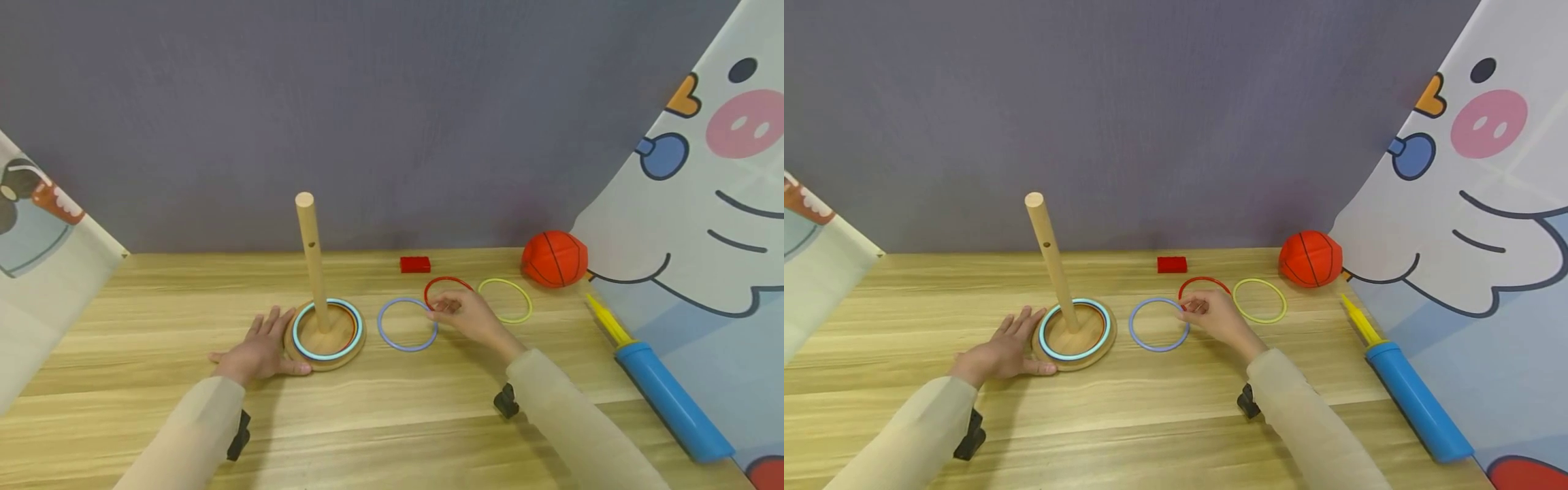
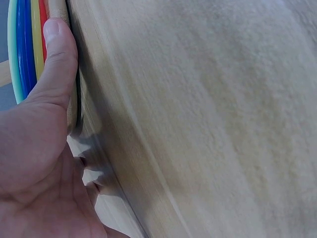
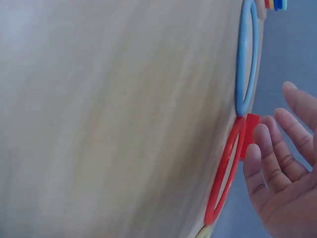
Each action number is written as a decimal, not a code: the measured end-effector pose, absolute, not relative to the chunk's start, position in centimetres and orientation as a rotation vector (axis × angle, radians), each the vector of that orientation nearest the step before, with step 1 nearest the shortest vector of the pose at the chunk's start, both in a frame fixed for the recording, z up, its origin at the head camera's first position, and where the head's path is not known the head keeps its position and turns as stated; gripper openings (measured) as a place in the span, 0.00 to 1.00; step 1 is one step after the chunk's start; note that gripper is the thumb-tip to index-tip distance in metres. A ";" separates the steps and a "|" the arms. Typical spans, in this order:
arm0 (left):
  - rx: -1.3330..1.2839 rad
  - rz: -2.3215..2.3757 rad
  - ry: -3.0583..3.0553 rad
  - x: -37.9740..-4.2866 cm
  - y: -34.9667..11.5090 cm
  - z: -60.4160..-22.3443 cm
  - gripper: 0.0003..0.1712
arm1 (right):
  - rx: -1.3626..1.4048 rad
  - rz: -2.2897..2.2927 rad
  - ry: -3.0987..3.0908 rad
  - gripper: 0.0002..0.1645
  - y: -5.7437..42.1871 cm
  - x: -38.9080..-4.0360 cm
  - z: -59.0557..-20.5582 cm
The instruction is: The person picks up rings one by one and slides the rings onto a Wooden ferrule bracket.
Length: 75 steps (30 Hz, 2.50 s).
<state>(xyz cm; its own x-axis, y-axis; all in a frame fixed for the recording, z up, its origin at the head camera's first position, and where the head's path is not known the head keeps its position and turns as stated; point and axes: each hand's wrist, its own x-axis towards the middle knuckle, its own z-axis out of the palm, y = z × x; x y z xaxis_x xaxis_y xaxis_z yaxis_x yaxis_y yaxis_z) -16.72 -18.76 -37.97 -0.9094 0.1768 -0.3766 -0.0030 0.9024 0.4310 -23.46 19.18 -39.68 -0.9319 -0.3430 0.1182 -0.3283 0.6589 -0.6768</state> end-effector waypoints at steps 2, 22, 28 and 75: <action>0.130 0.606 2.652 -16.7 -18.9 -38.1 0.72 | -0.569 -1.124 2.856 0.15 19.4 -23.4 -39.9; 0.122 0.633 2.659 -17.2 -19.3 -39.4 0.76 | -0.452 -0.881 2.936 0.12 19.3 -23.3 -40.7; 0.130 0.631 2.664 -17.8 -19.9 -40.7 0.80 | -0.442 -0.847 2.935 0.15 18.9 -23.3 -40.5; 0.178 0.613 2.675 -17.9 -19.7 -40.6 0.79 | -0.504 -1.404 2.569 0.11 18.5 -24.1 -41.2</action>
<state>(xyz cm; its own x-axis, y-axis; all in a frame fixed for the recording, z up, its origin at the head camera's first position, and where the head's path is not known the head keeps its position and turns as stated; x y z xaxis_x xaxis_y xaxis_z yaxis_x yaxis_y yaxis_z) -17.88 -19.68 -40.55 -0.9164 0.2064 -0.3430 0.0365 0.8963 0.4419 -24.06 18.49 -41.18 -0.9282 -0.3718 0.0114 -0.2105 0.4995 -0.8403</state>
